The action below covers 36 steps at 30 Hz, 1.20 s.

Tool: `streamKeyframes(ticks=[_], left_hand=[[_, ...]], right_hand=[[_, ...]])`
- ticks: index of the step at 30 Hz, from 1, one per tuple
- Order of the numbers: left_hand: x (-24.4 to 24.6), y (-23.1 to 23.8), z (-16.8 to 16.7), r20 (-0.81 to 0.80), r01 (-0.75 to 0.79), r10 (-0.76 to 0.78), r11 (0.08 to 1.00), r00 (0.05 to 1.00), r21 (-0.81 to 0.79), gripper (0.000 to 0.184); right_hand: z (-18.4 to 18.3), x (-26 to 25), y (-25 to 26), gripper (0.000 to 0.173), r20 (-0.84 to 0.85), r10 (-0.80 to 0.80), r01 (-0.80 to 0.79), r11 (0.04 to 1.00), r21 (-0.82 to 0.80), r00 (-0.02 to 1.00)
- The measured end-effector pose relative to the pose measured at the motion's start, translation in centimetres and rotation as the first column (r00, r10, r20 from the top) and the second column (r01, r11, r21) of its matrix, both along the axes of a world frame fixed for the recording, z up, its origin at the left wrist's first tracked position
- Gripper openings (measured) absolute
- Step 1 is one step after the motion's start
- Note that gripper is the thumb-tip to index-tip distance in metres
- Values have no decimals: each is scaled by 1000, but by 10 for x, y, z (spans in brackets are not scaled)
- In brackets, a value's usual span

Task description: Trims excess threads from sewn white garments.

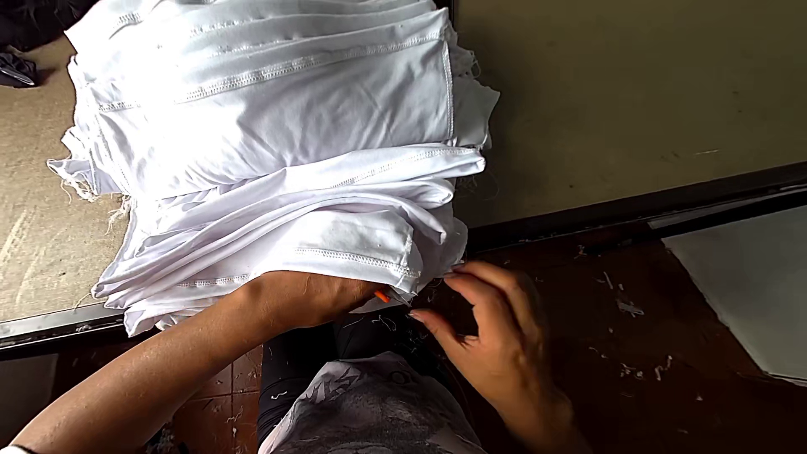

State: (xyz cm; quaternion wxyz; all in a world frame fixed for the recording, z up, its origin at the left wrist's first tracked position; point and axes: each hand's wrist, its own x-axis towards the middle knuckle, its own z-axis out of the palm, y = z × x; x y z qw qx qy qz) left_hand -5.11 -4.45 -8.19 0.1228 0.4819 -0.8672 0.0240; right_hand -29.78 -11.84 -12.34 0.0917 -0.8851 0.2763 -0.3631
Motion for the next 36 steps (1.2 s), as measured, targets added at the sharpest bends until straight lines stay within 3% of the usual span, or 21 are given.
streamKeyframes(ticks=[2,6,9,11,13,16,19,23,27,32,36], left_hand=[[-2,2,5,14,-38,38,999,999,-28,12],[0,1,21,-182,-94,104,994,978,62,13],[3,-6,31,-348,-60,89,994,933,91,12],[3,-15,35,-417,-56,98,992,904,111,13],[3,-27,32,-468,-86,150,984,871,155,11],[1,-39,24,-513,-112,185,979,838,170,14],[0,-37,20,-519,-118,184,980,835,158,16],[-1,-31,21,-466,-142,189,981,864,134,15],[-3,-27,22,-421,-161,195,980,886,114,17],[5,-27,16,-340,-82,88,996,936,31,15],[8,-22,23,-172,-39,32,998,985,-39,10]], right_hand=[[-9,26,2,37,97,96,-91,994,-63,991],[-13,51,0,23,219,76,-66,996,-52,973],[-15,55,-3,19,335,141,-193,973,127,932],[-14,51,-8,33,455,224,-399,853,337,862],[-12,47,-17,42,551,265,-548,706,449,792],[-10,44,-23,34,572,288,-592,661,461,768],[-12,46,-18,24,579,202,-517,728,451,790],[-18,50,-14,4,561,206,-430,851,302,802],[-21,49,-13,10,473,207,-351,905,240,856],[-12,40,-19,4,466,194,-407,814,415,863],[-8,36,-25,5,479,206,-464,719,517,853]])
